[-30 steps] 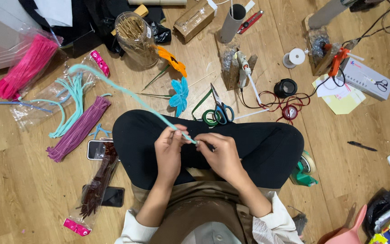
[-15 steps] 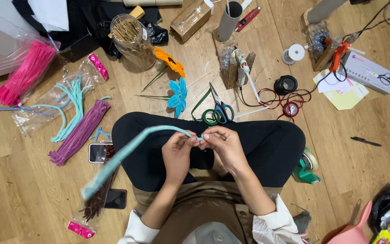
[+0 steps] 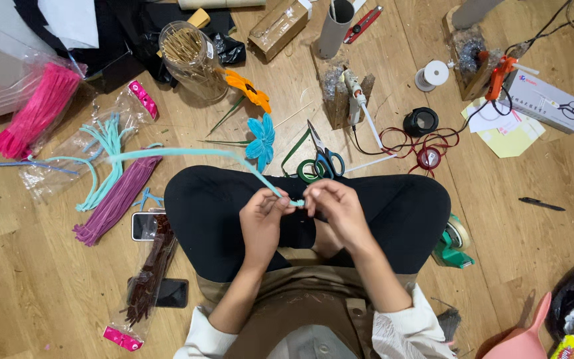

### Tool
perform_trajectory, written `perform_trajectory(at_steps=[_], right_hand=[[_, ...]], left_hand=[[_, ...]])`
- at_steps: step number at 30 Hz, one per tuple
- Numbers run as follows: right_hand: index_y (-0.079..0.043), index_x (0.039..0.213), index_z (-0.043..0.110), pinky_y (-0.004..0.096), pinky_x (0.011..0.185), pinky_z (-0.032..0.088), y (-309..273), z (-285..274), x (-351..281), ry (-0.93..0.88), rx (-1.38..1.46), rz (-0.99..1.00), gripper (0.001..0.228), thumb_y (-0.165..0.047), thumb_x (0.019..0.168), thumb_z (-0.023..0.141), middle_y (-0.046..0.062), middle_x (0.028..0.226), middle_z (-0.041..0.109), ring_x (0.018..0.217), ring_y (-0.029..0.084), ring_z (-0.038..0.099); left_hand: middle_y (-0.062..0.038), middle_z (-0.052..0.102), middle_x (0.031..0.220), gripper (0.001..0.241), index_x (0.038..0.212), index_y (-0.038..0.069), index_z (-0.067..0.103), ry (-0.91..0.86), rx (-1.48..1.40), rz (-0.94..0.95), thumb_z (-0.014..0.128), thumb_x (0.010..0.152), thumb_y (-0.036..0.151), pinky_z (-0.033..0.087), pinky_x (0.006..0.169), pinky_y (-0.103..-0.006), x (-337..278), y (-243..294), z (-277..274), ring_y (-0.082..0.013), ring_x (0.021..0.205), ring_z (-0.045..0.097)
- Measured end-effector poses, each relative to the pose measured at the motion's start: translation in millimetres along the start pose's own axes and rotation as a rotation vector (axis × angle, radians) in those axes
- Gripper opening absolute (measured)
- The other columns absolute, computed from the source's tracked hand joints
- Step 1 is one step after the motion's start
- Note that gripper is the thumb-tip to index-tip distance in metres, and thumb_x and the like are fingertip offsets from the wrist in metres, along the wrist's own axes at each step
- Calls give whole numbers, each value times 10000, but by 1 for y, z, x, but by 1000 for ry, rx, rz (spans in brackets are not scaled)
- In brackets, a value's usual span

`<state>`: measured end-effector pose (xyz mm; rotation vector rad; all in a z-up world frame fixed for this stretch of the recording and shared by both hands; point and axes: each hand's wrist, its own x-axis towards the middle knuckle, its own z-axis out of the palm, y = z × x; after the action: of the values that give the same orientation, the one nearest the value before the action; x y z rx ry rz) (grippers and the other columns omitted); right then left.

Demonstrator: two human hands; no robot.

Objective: The person sits on the floor and assembles a blue artificial flower by wrapping a green stem with tape. They then pick up a bundle of light blue pipe cleaners, separate one, and twist it into a small ball shape before applying hot glue to the center of the flower.

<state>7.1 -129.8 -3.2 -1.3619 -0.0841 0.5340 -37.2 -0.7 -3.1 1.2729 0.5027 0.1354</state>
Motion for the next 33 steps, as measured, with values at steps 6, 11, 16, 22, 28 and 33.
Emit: perform_trajectory(at_steps=[6, 11, 16, 22, 28, 33], right_hand=[[110, 955, 611, 234, 621, 478, 28, 25, -14, 451, 255, -159, 203, -8, 796, 566, 175, 702, 607, 596, 164, 588], [41, 824, 617, 237, 523, 423, 29, 20, -7, 401, -120, -306, 80, 33, 836, 538, 89, 656, 541, 541, 142, 555], [-56, 773, 619, 333, 553, 442, -27, 2, -3, 37, -635, -259, 70, -71, 823, 573, 59, 574, 536, 544, 241, 560], [26, 877, 632, 287, 638, 464, -10, 3, -3, 286, -147, -178, 158, -59, 877, 499, 109, 611, 591, 550, 163, 556], [48, 850, 651, 241, 579, 483, 29, 14, -8, 466, -14, -125, 80, 28, 797, 594, 101, 618, 614, 506, 145, 608], [32, 808, 654, 237, 508, 470, 19, 6, -3, 405, -37, -201, 65, 27, 812, 589, 95, 597, 575, 437, 144, 579]], left_hand=[[-136, 633, 725, 56, 853, -74, 586, 81, -61, 18, 575, 817, -31, 576, 625, -247, -1, -3, 13, -143, 654, 643], [-163, 639, 709, 74, 856, -86, 594, 66, -37, 44, 591, 809, -29, 570, 599, -257, 0, -7, 14, -157, 628, 643], [-163, 647, 713, 134, 893, -77, 597, -23, 11, 23, 632, 766, -53, 570, 576, -248, 10, -18, 3, -149, 611, 643], [-174, 652, 718, 117, 875, -76, 587, 49, -13, 46, 632, 771, -44, 573, 589, -256, 10, -23, 12, -166, 627, 654], [-174, 656, 724, 129, 865, -75, 577, 130, -40, 62, 647, 765, -34, 575, 595, -263, 2, -23, 21, -167, 641, 660], [-158, 661, 735, 143, 887, -58, 589, 111, -34, 42, 655, 768, -16, 567, 599, -244, 6, -24, 15, -150, 649, 654]])
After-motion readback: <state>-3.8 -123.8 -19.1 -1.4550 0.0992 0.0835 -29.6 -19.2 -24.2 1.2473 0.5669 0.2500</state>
